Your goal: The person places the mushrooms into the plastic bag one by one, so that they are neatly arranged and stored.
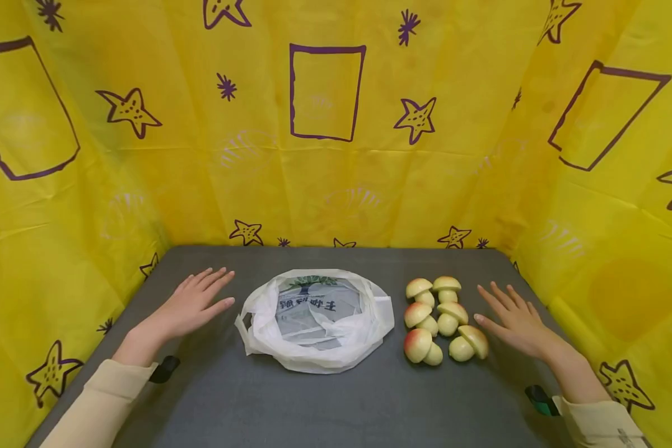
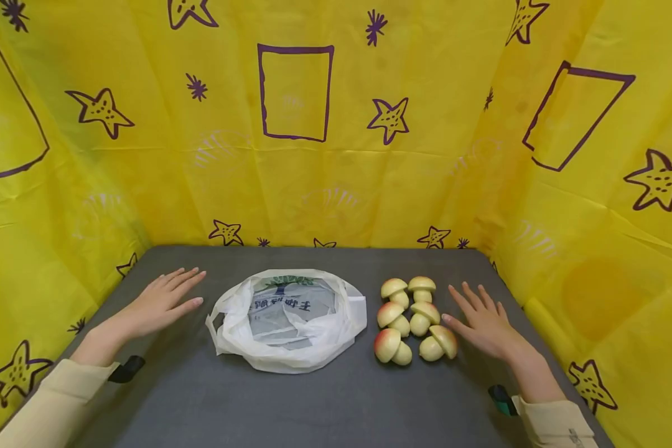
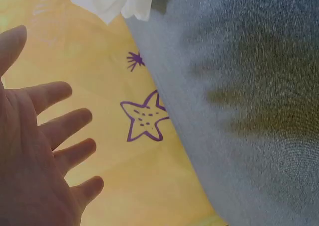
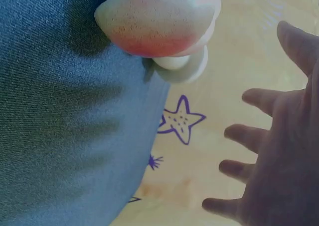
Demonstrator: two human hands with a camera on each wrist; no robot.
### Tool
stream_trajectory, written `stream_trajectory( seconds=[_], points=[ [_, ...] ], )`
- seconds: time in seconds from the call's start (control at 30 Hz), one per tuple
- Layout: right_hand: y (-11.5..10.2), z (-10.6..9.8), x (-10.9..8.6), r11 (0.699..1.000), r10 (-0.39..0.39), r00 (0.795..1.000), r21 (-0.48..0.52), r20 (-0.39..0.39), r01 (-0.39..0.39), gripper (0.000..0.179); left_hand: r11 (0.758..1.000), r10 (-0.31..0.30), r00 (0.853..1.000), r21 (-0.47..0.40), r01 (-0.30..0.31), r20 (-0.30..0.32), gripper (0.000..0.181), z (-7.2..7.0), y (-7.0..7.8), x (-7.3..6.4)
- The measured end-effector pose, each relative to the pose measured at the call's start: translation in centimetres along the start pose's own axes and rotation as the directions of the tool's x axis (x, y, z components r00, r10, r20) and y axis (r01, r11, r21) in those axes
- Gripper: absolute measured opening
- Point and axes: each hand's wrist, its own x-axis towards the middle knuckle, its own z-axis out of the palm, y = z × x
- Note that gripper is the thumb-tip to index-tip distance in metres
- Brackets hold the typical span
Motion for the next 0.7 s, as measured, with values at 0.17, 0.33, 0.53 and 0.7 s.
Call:
stream_trajectory(
  seconds=[0.17,0.33,0.53,0.7],
  points=[
    [-0.1,0.1,-0.3,0.999,-0.040,0.998,0.011,-0.044,0.040,0.071,0.998,0.020,1.000,-0.052,-0.020,-0.006,0.068,0.4,0.5,0.1],
    [-0.1,0.1,-0.5,0.995,-0.087,0.991,0.034,-0.097,0.091,0.071,0.989,0.022,0.998,-0.145,-0.031,-0.062,0.065,1.0,1.0,0.1],
    [-0.2,0.4,-1.0,0.985,-0.116,0.980,0.104,-0.164,0.134,0.070,0.974,0.002,0.991,-0.225,-0.032,-0.133,0.059,1.7,1.3,0.4],
    [-0.6,0.6,-1.6,0.979,-0.123,0.964,0.128,-0.237,0.156,0.066,0.960,-0.033,0.988,-0.280,-0.011,-0.153,0.053,2.3,1.3,0.4]
  ],
)
